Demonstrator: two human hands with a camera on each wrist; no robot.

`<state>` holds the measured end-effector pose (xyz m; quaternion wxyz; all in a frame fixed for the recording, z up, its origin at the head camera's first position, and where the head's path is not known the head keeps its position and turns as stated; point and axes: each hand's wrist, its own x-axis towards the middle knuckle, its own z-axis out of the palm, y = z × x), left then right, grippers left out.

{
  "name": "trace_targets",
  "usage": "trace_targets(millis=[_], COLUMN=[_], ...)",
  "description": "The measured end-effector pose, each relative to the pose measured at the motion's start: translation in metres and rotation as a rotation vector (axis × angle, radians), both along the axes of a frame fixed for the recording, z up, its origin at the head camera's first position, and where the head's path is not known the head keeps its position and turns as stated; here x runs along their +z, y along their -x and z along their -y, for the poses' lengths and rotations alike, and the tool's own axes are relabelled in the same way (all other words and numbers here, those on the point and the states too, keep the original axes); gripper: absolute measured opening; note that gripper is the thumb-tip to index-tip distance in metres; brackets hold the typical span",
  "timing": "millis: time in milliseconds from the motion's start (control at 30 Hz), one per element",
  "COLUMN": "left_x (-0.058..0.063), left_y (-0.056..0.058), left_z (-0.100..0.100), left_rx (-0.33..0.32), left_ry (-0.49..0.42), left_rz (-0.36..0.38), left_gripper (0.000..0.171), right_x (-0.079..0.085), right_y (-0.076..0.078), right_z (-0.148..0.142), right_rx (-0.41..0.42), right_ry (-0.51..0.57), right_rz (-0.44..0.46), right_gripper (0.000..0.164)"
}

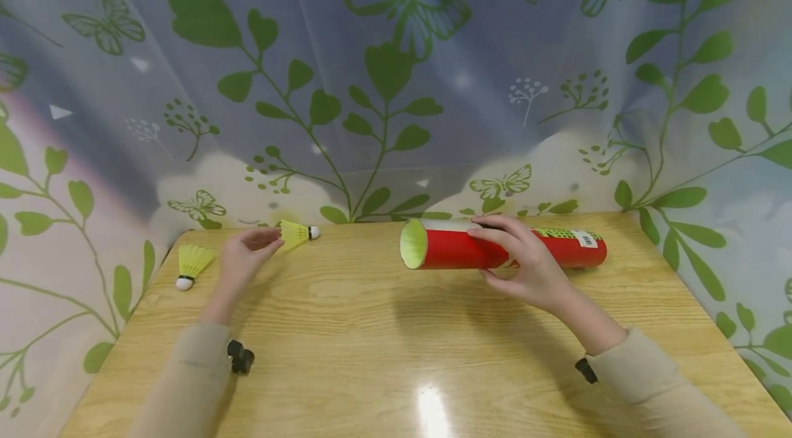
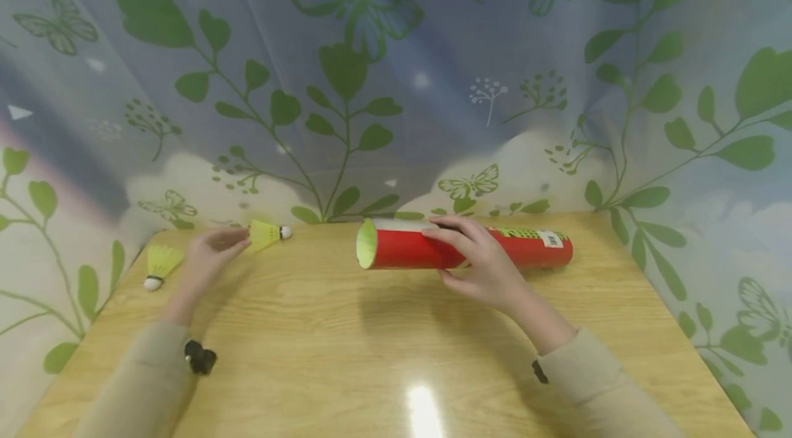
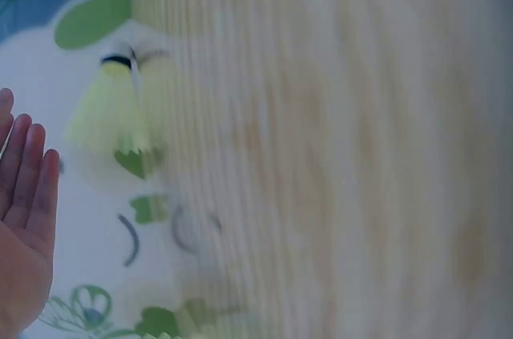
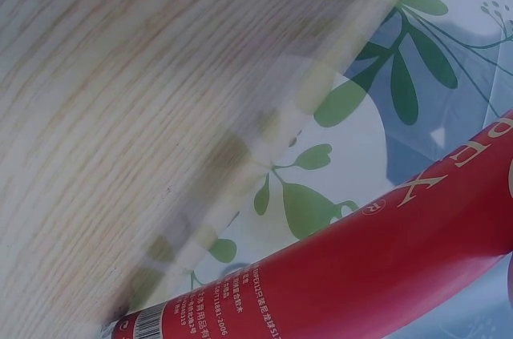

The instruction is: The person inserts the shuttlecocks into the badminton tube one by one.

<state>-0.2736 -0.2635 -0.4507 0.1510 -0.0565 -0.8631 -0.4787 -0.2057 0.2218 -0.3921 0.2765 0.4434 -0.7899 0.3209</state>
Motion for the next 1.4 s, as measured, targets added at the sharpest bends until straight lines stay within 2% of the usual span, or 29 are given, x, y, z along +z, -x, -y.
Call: trace_targets(millis=[200, 233, 600, 800, 900, 1033, 1200, 1400], left_x=[-0.004, -0.002, -0.006, -0.004, -0.005, -0.007, -0.008, -0.009], left_y=[0.011, 0.011, 0.022, 0.025, 0.027, 0.03, 0.03, 0.029], left_z=[0.017, 0.018, 0.026, 0.021, 0.016, 0.011, 0.009, 0.011], left_rx=[-0.014, -0.017, -0.042, -0.074, -0.102, -0.102, -0.085, -0.052], left_ry=[-0.029, -0.027, 0.092, 0.188, 0.217, 0.247, 0.289, 0.319], left_rz=[0.032, 0.039, 0.123, 0.184, 0.178, 0.17, 0.143, 0.068], left_gripper=[0.031, 0.03, 0.031, 0.032, 0.032, 0.03, 0.025, 0.017], right_x=[0.001, 0.001, 0.002, 0.003, 0.003, 0.003, 0.002, 0.001], right_y=[0.0, 0.0, 0.0, -0.001, -0.002, -0.004, -0.003, -0.003], right_z=[0.001, 0.0, -0.001, 0.0, 0.0, 0.0, 0.0, 0.0], right_rx=[0.007, 0.003, -0.011, -0.005, -0.008, -0.012, -0.006, 0.003], right_ry=[0.011, 0.011, 0.001, 0.002, -0.002, -0.006, -0.004, -0.005], right_rz=[-0.003, -0.002, 0.009, 0.012, 0.018, 0.026, 0.023, 0.02], right_gripper=[0.062, 0.062, 0.064, 0.065, 0.066, 0.067, 0.067, 0.067])
